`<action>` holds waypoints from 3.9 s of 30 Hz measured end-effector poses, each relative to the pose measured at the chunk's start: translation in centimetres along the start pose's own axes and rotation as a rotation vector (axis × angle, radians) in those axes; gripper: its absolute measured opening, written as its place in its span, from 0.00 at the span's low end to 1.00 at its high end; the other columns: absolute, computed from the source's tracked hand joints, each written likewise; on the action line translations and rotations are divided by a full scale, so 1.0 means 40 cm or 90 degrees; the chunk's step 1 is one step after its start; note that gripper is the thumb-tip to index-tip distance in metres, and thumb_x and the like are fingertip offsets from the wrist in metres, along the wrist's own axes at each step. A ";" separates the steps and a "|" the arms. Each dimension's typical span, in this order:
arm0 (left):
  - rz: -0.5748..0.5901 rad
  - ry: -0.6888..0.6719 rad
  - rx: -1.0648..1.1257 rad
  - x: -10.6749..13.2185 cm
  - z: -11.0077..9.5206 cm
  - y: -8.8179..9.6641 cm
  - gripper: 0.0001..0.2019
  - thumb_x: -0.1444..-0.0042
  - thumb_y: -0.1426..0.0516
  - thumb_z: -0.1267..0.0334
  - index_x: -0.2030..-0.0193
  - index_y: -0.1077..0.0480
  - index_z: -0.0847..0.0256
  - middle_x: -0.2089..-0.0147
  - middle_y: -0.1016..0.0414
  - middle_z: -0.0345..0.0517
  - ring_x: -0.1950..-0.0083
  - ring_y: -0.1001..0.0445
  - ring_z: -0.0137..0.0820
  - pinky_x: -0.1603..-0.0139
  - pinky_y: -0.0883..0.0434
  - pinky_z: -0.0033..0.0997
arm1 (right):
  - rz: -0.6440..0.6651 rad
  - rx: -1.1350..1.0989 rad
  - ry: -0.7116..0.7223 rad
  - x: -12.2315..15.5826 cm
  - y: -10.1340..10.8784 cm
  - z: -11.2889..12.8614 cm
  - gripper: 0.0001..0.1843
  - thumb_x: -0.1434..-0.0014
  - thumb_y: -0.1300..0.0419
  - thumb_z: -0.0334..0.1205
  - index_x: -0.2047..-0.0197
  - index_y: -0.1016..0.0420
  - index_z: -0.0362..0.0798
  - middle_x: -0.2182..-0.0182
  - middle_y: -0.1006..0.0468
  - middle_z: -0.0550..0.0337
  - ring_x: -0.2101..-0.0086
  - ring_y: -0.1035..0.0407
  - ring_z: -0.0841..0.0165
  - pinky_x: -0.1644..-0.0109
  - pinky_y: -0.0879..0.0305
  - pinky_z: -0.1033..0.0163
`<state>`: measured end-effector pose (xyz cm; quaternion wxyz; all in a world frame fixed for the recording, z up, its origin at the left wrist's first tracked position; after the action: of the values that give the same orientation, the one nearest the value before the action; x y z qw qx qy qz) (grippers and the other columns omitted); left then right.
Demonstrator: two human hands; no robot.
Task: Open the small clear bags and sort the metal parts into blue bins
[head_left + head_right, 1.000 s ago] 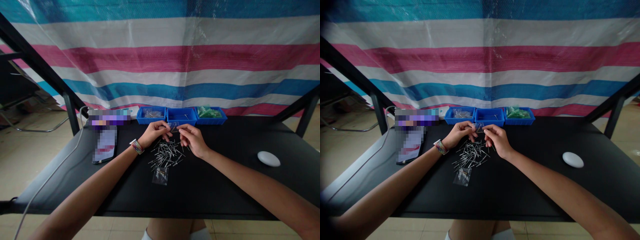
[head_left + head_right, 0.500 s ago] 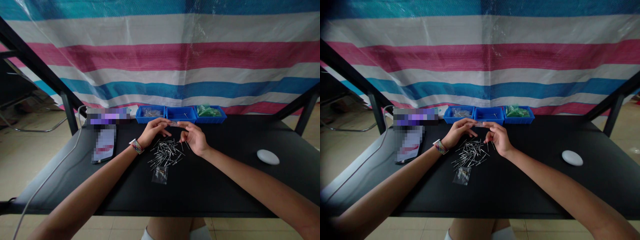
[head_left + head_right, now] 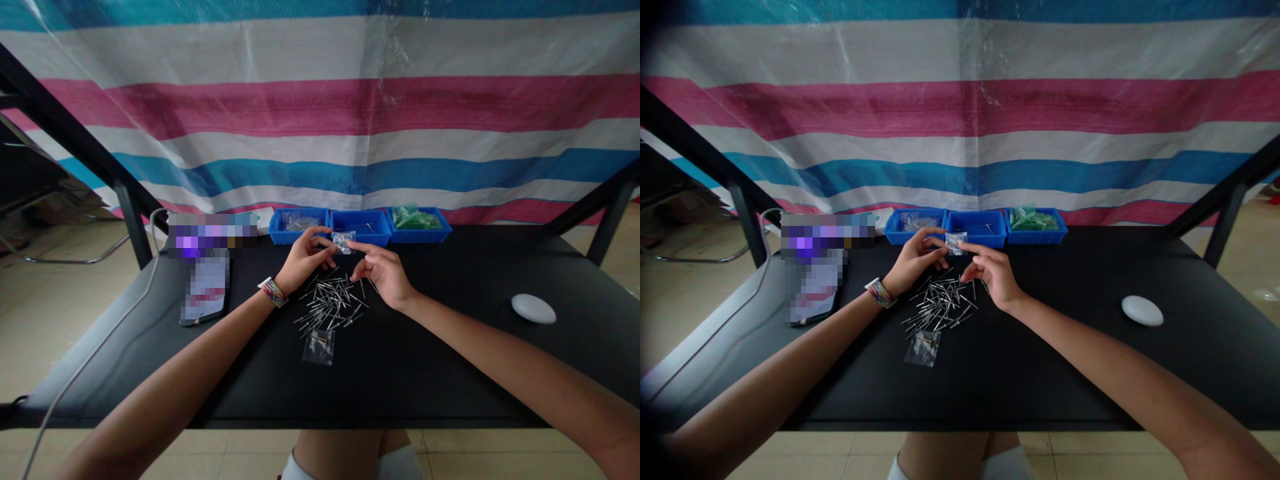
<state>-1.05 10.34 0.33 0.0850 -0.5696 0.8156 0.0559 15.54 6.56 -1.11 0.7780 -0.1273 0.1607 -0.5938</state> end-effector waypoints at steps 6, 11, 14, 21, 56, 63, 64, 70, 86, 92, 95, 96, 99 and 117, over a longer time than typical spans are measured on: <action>0.001 -0.003 -0.025 0.000 -0.004 -0.004 0.14 0.40 0.33 0.55 0.57 0.27 0.63 0.66 0.25 0.40 0.73 0.24 0.24 0.71 0.26 0.23 | -0.006 -0.012 0.005 -0.004 0.004 -0.004 0.20 0.43 0.37 0.43 0.49 0.14 0.50 0.65 0.13 0.56 0.72 0.23 0.66 0.62 0.24 0.56; 0.003 -0.006 -0.029 0.004 -0.011 -0.003 0.15 0.38 0.34 0.53 0.59 0.29 0.63 0.71 0.26 0.36 0.79 0.28 0.21 0.77 0.31 0.20 | -0.005 -0.015 0.009 -0.006 0.005 -0.007 0.19 0.43 0.36 0.42 0.50 0.13 0.51 0.53 0.13 0.53 0.71 0.23 0.68 0.63 0.24 0.58; 0.017 0.035 -0.025 0.007 0.002 -0.005 0.16 0.36 0.35 0.51 0.56 0.30 0.62 0.76 0.26 0.35 0.83 0.29 0.23 0.82 0.36 0.19 | 0.009 -0.007 0.002 -0.005 0.000 -0.009 0.20 0.42 0.37 0.42 0.48 0.14 0.51 0.63 0.13 0.55 0.72 0.23 0.66 0.63 0.24 0.57; -0.137 -0.062 0.032 0.001 -0.021 0.051 0.19 0.40 0.33 0.49 0.56 0.32 0.61 0.64 0.17 0.45 0.74 0.18 0.30 0.72 0.21 0.27 | 0.006 0.007 0.034 -0.004 0.001 0.005 0.12 0.42 0.37 0.41 0.59 0.13 0.49 0.45 0.16 0.52 0.71 0.24 0.70 0.63 0.22 0.58; -0.156 -0.171 -0.144 0.019 -0.079 0.072 0.03 0.40 0.41 0.64 0.63 0.27 0.60 0.71 0.26 0.38 0.78 0.28 0.25 0.76 0.31 0.25 | 0.516 0.732 0.577 0.204 -0.257 0.047 0.18 0.33 0.34 0.48 0.45 0.19 0.48 0.48 0.16 0.50 0.45 0.29 0.54 0.41 0.32 0.47; -0.054 -0.203 -0.326 0.043 -0.097 0.001 0.05 0.41 0.43 0.70 0.60 0.27 0.59 0.73 0.25 0.37 0.77 0.26 0.27 0.73 0.31 0.26 | 0.559 0.747 0.595 0.213 -0.268 0.039 0.27 0.33 0.37 0.56 0.42 0.20 0.44 0.45 0.17 0.46 0.42 0.30 0.50 0.39 0.32 0.44; -0.049 -0.207 -0.341 0.044 -0.099 -0.003 0.05 0.41 0.44 0.70 0.60 0.27 0.59 0.73 0.24 0.37 0.77 0.26 0.27 0.73 0.31 0.26 | 0.573 0.748 0.602 0.218 -0.271 0.037 0.28 0.33 0.36 0.57 0.41 0.20 0.44 0.44 0.18 0.46 0.42 0.30 0.50 0.39 0.32 0.43; -0.039 -0.208 -0.363 0.043 -0.100 -0.008 0.06 0.40 0.45 0.70 0.60 0.27 0.59 0.73 0.24 0.38 0.77 0.28 0.27 0.72 0.33 0.26 | 0.596 0.767 0.643 0.230 -0.278 0.024 0.24 0.32 0.37 0.58 0.46 0.17 0.48 0.44 0.18 0.47 0.42 0.29 0.51 0.40 0.30 0.44; 0.062 -0.177 -0.294 0.046 -0.081 -0.025 0.15 0.29 0.46 0.51 0.55 0.25 0.59 0.71 0.25 0.40 0.75 0.26 0.29 0.72 0.31 0.28 | -0.066 0.375 0.249 0.041 -0.027 0.089 0.17 0.28 0.39 0.53 0.60 0.16 0.52 0.68 0.25 0.58 0.66 0.31 0.64 0.61 0.31 0.59; 0.052 -0.211 -0.357 0.047 -0.090 -0.036 0.11 0.35 0.37 0.55 0.53 0.21 0.60 0.73 0.25 0.39 0.75 0.29 0.28 0.71 0.32 0.26 | -0.046 0.317 0.151 0.019 -0.016 0.040 0.16 0.34 0.34 0.54 0.61 0.16 0.50 0.69 0.21 0.58 0.68 0.29 0.65 0.64 0.32 0.60; 0.048 -0.223 -0.373 0.045 -0.091 -0.042 0.08 0.36 0.37 0.60 0.54 0.21 0.60 0.73 0.24 0.39 0.75 0.30 0.26 0.72 0.33 0.25 | -0.030 0.321 0.149 0.022 -0.025 0.039 0.12 0.36 0.32 0.50 0.57 0.15 0.50 0.63 0.18 0.57 0.66 0.28 0.65 0.63 0.30 0.60; 0.048 -0.223 -0.378 0.045 -0.091 -0.044 0.07 0.36 0.38 0.60 0.55 0.21 0.60 0.73 0.24 0.39 0.75 0.30 0.26 0.72 0.33 0.25 | -0.032 0.314 0.147 0.022 -0.024 0.038 0.11 0.36 0.32 0.49 0.56 0.16 0.51 0.63 0.18 0.57 0.67 0.27 0.66 0.63 0.30 0.60; 0.039 -0.231 -0.399 0.045 -0.094 -0.046 0.07 0.36 0.38 0.60 0.57 0.21 0.60 0.73 0.24 0.40 0.75 0.30 0.27 0.72 0.32 0.26 | -0.047 0.269 0.123 0.015 -0.013 0.028 0.12 0.37 0.31 0.48 0.54 0.17 0.51 0.66 0.18 0.59 0.69 0.26 0.67 0.64 0.28 0.61; 0.011 -0.152 -0.244 0.035 -0.064 -0.013 0.12 0.30 0.44 0.59 0.44 0.27 0.58 0.62 0.23 0.42 0.71 0.19 0.28 0.70 0.25 0.25 | -0.021 0.212 0.118 0.024 -0.019 0.043 0.21 0.34 0.38 0.46 0.40 0.19 0.56 0.42 0.18 0.53 0.66 0.20 0.66 0.64 0.25 0.59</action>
<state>-1.20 8.39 2.55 0.0704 -0.5575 0.7792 0.2777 15.78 5.46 0.66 0.7604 0.0556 0.1293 -0.6340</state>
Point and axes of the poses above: each hand's wrist, its own x-axis away from the middle knuckle, its own y-axis out of the back of the hand, z = x × y, the point moved 9 cm from there along -x, towards the middle knuckle
